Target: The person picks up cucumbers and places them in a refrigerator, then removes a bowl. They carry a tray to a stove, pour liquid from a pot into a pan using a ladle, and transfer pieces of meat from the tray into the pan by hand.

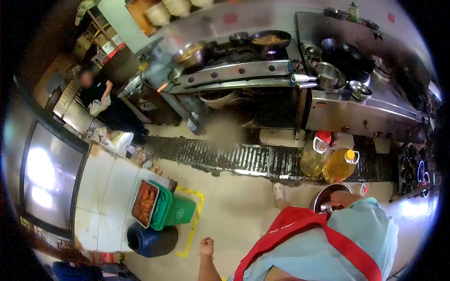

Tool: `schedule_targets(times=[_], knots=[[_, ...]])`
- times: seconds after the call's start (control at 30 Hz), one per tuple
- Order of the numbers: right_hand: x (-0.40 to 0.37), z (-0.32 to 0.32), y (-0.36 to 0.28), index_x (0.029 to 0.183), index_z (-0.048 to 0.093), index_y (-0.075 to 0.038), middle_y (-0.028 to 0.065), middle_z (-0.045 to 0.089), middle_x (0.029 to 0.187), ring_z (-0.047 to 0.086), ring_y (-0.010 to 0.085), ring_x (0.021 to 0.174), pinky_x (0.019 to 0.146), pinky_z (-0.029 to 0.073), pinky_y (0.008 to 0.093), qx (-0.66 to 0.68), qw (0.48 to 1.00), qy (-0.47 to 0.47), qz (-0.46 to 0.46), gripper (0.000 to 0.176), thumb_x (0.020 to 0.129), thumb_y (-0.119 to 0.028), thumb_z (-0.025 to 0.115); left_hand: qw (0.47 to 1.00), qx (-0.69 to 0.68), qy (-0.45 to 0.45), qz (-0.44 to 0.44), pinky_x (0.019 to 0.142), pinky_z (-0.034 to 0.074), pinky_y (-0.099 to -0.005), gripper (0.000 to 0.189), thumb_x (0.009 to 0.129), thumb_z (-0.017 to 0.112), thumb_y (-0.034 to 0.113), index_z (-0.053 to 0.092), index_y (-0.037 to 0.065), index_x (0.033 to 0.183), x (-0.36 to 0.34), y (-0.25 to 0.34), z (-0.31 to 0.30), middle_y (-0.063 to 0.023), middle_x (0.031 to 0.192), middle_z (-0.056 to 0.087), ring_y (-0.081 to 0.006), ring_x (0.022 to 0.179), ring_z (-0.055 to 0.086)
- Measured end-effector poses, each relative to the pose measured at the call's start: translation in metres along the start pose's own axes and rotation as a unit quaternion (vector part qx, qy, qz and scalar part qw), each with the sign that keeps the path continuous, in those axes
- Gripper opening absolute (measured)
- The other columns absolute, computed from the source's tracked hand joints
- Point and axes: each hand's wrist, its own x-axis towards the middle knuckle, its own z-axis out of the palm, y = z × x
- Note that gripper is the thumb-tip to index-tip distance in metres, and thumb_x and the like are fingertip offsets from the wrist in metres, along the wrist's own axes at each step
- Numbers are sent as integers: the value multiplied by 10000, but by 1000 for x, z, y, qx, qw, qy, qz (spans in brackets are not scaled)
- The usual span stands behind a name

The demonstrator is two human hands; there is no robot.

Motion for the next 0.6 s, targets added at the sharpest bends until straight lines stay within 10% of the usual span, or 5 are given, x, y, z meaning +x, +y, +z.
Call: schedule_targets(times=[0.17,0.23,0.4,0.47,0.6], knots=[[128,-108,15,929,690,-119,146,658,890,618,335,857,742,499,467,-23,999,23,-10,307,741,-325,561,963,163,-81,-198,641,493,-347,303,807,633,248,597,38,1022,24,43,38,-101,816,660,-176,745,639],[166,-181,4,940,685,-112,154,657,866,625,333,825,722,504,459,29,994,105,-4,313,742,-323,566,736,625,-234,114,678,485,-413,226,776,648,261,612,101,931,55,-12,37,-78,819,656,-240,784,635],[238,-355,-22,993,662,-98,158,659,799,640,328,750,681,517,434,156,965,212,-19,345,750,-329,578,638,655,-312,258,655,490,-381,90,794,603,182,600,105,840,68,13,31,-79,795,645,-232,760,626],[262,-401,-29,1012,651,-98,143,662,780,639,324,737,682,516,426,230,960,157,9,354,758,-333,578,917,365,-164,-11,616,489,-347,81,812,573,135,604,79,862,81,47,39,-76,767,638,-198,699,608],[311,-444,-42,916,661,-98,141,657,777,633,322,729,671,502,433,277,938,204,-38,280,753,-310,577,984,119,-29,-132,575,484,-306,152,801,579,122,622,37,920,106,119,66,-58,737,638,-162,630,590]])
